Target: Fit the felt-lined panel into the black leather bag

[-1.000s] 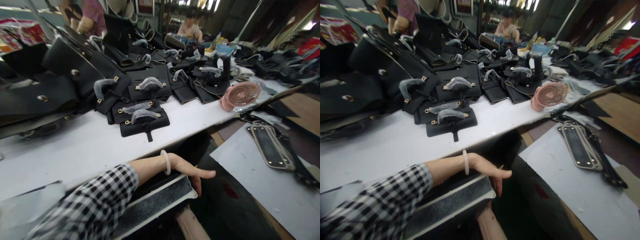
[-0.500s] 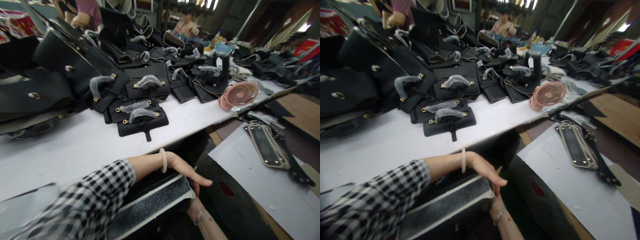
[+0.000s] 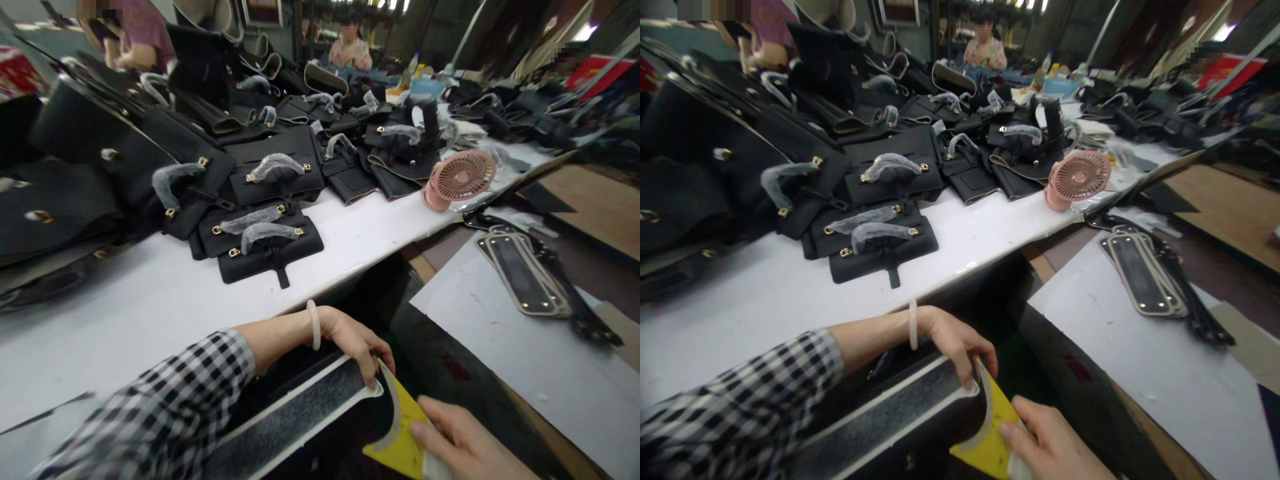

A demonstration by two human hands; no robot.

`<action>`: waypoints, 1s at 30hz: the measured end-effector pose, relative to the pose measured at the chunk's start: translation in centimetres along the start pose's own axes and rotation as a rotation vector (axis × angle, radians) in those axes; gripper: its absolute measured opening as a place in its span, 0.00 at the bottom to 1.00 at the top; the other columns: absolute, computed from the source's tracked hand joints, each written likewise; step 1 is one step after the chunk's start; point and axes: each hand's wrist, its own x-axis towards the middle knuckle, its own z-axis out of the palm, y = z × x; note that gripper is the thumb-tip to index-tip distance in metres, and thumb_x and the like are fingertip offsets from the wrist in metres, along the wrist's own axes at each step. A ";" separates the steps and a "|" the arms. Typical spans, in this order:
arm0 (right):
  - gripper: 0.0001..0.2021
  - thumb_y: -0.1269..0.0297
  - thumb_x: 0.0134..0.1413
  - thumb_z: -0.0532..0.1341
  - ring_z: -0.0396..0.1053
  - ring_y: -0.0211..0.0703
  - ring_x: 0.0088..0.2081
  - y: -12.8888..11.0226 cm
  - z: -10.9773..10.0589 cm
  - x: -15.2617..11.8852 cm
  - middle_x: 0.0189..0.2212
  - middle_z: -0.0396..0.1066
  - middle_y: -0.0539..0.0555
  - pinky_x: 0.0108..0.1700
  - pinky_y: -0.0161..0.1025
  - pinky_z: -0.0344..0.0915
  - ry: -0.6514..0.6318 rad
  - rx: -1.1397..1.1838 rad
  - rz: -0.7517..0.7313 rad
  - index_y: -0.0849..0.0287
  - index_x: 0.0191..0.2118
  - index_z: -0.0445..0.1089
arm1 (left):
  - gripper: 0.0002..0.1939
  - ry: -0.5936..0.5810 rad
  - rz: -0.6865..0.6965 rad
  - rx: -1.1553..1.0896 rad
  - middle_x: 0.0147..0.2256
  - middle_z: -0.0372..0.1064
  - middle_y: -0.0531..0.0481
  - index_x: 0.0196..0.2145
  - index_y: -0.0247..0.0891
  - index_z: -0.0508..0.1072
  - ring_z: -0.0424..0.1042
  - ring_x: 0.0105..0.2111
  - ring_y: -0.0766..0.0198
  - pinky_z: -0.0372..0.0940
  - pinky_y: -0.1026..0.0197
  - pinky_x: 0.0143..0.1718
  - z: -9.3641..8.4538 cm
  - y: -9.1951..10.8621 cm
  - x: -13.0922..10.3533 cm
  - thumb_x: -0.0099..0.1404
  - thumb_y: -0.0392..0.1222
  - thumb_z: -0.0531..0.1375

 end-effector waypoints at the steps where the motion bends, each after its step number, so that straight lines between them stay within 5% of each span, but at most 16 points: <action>1: 0.27 0.34 0.54 0.54 0.60 0.30 0.15 -0.4 0.3 0.5 0.24 0.65 0.46 0.15 0.27 0.56 0.010 -0.034 -0.022 0.57 0.35 0.64 | 0.33 0.021 -0.006 0.026 0.36 0.71 0.55 0.46 0.39 0.68 0.74 0.39 0.57 0.69 0.57 0.43 0.0 0.1 -0.2 0.41 0.41 0.72; 6: 0.22 0.41 0.62 0.49 0.63 0.32 0.15 -0.2 0.4 2.1 0.22 0.65 0.45 0.14 0.27 0.56 0.007 -0.126 -0.052 0.58 0.39 0.62 | 0.42 0.049 -0.031 0.113 0.41 0.69 0.52 0.58 0.36 0.63 0.73 0.45 0.55 0.68 0.56 0.48 0.0 0.6 -0.7 0.46 0.43 0.71; 12: 0.22 0.42 0.61 0.49 0.61 0.31 0.14 -0.4 0.5 2.1 0.22 0.67 0.47 0.14 0.26 0.56 -0.017 -0.094 -0.012 0.59 0.39 0.61 | 0.48 0.059 -0.021 0.179 0.41 0.69 0.49 0.64 0.33 0.58 0.72 0.45 0.53 0.68 0.54 0.50 0.0 0.8 -0.8 0.49 0.45 0.69; 22: 0.27 0.35 0.51 0.52 0.61 0.33 0.16 -3.1 1.8 1.4 0.20 0.64 0.47 0.15 0.26 0.56 -0.013 0.080 0.023 0.58 0.39 0.61 | 0.49 0.092 0.014 0.143 0.37 0.70 0.49 0.64 0.33 0.58 0.73 0.39 0.54 0.71 0.57 0.38 0.2 0.6 -0.9 0.47 0.45 0.69; 30: 0.30 0.32 0.51 0.55 0.63 0.33 0.19 -2.0 3.0 2.0 0.23 0.65 0.48 0.18 0.27 0.60 -0.012 0.217 0.015 0.58 0.40 0.63 | 0.51 0.098 0.043 0.034 0.33 0.67 0.53 0.66 0.34 0.50 0.70 0.33 0.60 0.67 0.64 0.29 0.6 0.2 -0.5 0.46 0.36 0.66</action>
